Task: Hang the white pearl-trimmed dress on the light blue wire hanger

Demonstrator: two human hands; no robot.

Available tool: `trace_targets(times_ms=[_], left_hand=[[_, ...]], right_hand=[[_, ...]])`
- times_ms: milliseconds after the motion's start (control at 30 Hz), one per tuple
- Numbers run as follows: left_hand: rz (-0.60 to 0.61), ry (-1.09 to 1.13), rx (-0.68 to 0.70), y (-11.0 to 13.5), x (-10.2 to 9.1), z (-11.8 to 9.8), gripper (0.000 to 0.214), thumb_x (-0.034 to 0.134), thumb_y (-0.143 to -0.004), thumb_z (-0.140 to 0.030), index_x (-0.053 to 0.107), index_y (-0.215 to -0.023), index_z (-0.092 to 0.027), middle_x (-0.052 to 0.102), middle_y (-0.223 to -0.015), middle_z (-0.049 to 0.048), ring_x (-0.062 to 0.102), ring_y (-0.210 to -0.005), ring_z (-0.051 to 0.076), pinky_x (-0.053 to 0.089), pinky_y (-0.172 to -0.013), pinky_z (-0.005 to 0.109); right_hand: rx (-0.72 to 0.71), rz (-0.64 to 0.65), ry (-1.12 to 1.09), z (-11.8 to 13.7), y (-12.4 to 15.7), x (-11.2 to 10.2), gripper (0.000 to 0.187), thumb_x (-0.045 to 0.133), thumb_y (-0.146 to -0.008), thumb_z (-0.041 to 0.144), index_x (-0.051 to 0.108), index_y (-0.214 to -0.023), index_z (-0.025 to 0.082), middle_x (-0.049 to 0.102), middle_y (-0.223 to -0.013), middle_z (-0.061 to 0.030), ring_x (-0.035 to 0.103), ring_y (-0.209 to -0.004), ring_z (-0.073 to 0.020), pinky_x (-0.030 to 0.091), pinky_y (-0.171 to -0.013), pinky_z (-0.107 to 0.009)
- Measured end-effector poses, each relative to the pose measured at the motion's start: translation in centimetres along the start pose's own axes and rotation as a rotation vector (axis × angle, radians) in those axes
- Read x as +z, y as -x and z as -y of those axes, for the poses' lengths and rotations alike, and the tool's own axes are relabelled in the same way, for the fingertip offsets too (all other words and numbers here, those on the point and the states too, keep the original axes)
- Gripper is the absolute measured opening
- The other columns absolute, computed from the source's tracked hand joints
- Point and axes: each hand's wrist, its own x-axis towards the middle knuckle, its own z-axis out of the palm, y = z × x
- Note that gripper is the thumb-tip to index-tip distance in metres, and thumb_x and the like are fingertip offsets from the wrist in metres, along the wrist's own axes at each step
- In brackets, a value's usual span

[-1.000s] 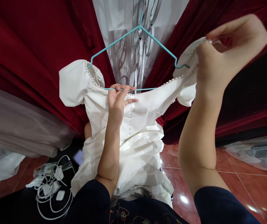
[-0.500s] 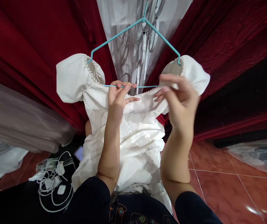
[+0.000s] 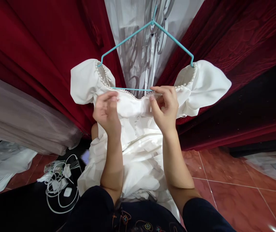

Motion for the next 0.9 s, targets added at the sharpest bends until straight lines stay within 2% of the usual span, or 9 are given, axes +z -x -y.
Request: trace_targets(times_ms=[67,100,167,233,333,467,600,733,900], left_hand=[[-0.184,-0.126,0.314,-1.8,-0.4,0.3,0.007,0.072,-0.093,-0.019,0.075,-0.1,-0.019,0.073,-0.101,0.0057,0.072,-0.1,0.021,0.06,-0.092,0.036],[-0.225,-0.218,0.434,-2.9,-0.6,0.5,0.018,0.075,-0.088,-0.015,0.075,-0.105,-0.019,0.071,-0.11,0.0074,0.069,-0.111,0.023,0.057,-0.103,0.041],[-0.222,-0.441,0.564,-5.1,-0.9,1.0,0.049,0.085,-0.076,-0.009,0.072,-0.122,-0.016,0.067,-0.129,0.0128,0.061,-0.131,0.03,0.044,-0.122,0.051],[-0.201,-0.617,0.59,-7.0,-1.0,1.6,0.071,0.088,-0.066,0.0,0.068,-0.132,-0.014,0.064,-0.141,0.0155,0.055,-0.141,0.032,0.033,-0.131,0.055],[-0.181,-0.65,0.508,-9.4,-1.0,2.1,0.055,0.068,-0.074,0.011,0.072,-0.12,-0.019,0.073,-0.13,0.0076,0.062,-0.134,0.025,0.042,-0.128,0.047],[-0.104,-0.491,0.36,-12.2,-2.1,1.8,0.038,0.049,-0.089,0.008,0.074,-0.1,-0.018,0.078,-0.101,0.0007,0.074,-0.102,0.017,0.06,-0.103,0.036],[-0.144,-0.433,0.281,-13.8,-4.0,2.0,0.033,0.05,-0.095,0.004,0.073,-0.1,-0.018,0.078,-0.101,-0.0021,0.074,-0.105,0.017,0.057,-0.106,0.038],[-0.208,-0.349,0.138,-13.5,-4.6,3.3,0.037,0.049,-0.094,0.014,0.076,-0.097,-0.013,0.077,-0.093,-0.004,0.07,-0.094,0.013,0.055,-0.096,0.033],[-0.137,-0.306,0.032,-13.0,-4.9,3.9,0.037,0.056,-0.1,0.009,0.071,-0.079,-0.017,0.061,-0.069,-0.0083,0.059,-0.08,0.011,0.048,-0.081,0.032]], right_hand=[[-0.002,0.007,0.009,0.1,0.1,0.0,0.02,0.061,-0.104,0.03,0.073,-0.121,0.025,0.064,-0.108,-0.005,0.053,-0.076,-0.0125,0.044,-0.061,-0.031],[-0.005,0.011,0.008,0.1,0.1,0.0,0.02,0.062,-0.105,0.03,0.073,-0.121,0.025,0.064,-0.108,-0.005,0.053,-0.076,-0.0125,0.044,-0.061,-0.031],[-0.011,0.015,0.002,0.2,0.1,-0.1,0.02,0.063,-0.104,0.03,0.074,-0.12,0.025,0.065,-0.108,-0.0051,0.057,-0.081,-0.0136,0.043,-0.062,-0.03],[-0.021,0.012,0.0,0.1,0.0,-0.2,0.018,0.064,-0.104,0.03,0.074,-0.119,0.025,0.066,-0.107,-0.005,0.06,-0.086,-0.015,0.043,-0.062,-0.03],[-0.036,0.005,0.007,-0.3,-0.3,-0.5,0.018,0.065,-0.104,0.033,0.075,-0.117,0.024,0.065,-0.103,-0.0044,0.06,-0.085,-0.0144,0.042,-0.06,-0.029],[-0.034,0.053,0.038,-1.0,-1.1,-1.1,0.021,0.063,-0.106,0.039,0.076,-0.114,0.024,0.066,-0.102,-0.0046,0.066,-0.094,-0.0172,0.053,-0.07,-0.033],[-0.017,0.069,0.091,-1.4,-1.8,-1.7,0.026,0.061,-0.106,0.042,0.078,-0.113,0.024,0.068,-0.102,-0.0045,0.066,-0.092,-0.0161,0.054,-0.071,-0.033],[-0.006,0.012,0.076,-1.3,-2.2,-2.0,0.021,0.066,-0.104,0.04,0.08,-0.107,0.024,0.069,-0.099,-0.0041,0.066,-0.09,-0.0158,0.051,-0.07,-0.032],[0.027,-0.002,0.112,-1.1,-3.0,-2.4,0.021,0.07,-0.102,0.04,0.081,-0.099,0.022,0.069,-0.093,-0.0033,0.061,-0.079,-0.0138,0.047,-0.065,-0.031]])
